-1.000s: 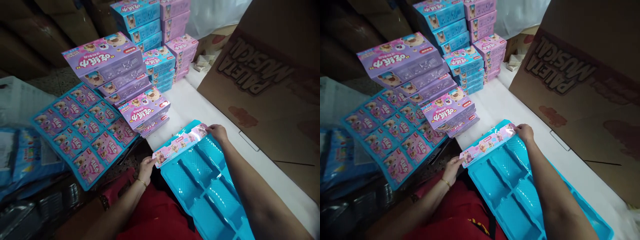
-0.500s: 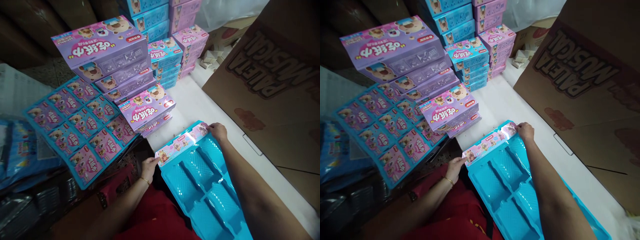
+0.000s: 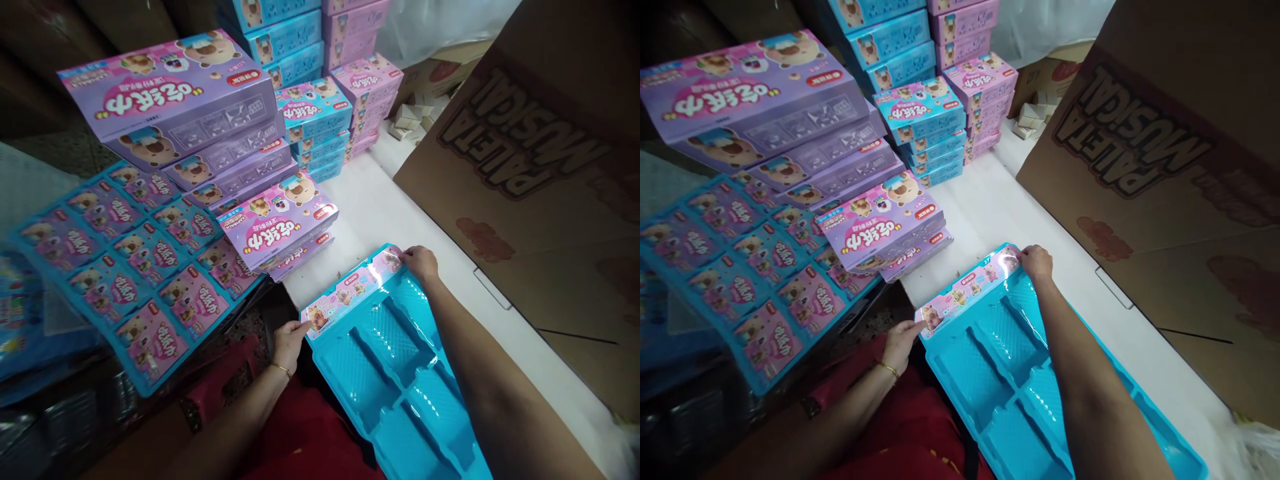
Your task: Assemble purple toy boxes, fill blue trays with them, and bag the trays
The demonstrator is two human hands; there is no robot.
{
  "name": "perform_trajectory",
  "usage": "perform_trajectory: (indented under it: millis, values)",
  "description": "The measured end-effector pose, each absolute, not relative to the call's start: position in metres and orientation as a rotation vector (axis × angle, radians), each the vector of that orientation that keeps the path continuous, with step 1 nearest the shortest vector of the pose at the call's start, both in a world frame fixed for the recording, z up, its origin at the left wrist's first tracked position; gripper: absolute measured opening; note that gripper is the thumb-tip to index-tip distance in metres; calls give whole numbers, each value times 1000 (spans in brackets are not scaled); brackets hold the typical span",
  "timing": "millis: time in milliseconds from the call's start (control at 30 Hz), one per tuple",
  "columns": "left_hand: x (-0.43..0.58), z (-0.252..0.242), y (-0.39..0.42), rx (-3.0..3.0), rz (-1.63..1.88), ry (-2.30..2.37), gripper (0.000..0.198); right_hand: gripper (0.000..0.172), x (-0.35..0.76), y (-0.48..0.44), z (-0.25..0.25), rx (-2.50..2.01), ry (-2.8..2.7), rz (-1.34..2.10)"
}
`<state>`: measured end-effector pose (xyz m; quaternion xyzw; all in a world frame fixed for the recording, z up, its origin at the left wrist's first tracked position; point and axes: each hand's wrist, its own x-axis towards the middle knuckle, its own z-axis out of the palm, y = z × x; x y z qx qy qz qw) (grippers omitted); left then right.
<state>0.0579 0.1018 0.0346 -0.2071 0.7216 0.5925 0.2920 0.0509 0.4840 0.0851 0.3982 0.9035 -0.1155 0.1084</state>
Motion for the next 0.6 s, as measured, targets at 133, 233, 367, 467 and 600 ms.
perform_trajectory:
  millis: [133, 233, 367, 467, 600]
  values:
    - [59, 32, 101, -534, 1558, 1956, 37, 22, 48, 482, 85, 1145, 2647, -319]
    - [59, 28, 100, -508, 1552, 1990, 34, 21, 46, 478, 84, 1112, 2652, -295]
    - [59, 22, 100, -455, 1579, 2013, 33, 22, 47, 468, 80, 1081, 2696, -270]
    - [60, 23, 101, -391, 1618, 1995, 38, 25, 52, 460, 76, 1111, 2757, -281]
    - [60, 36, 104, -290, 1665, 1917, 80, 38, 69, 453, 76, 1264, 2860, -353]
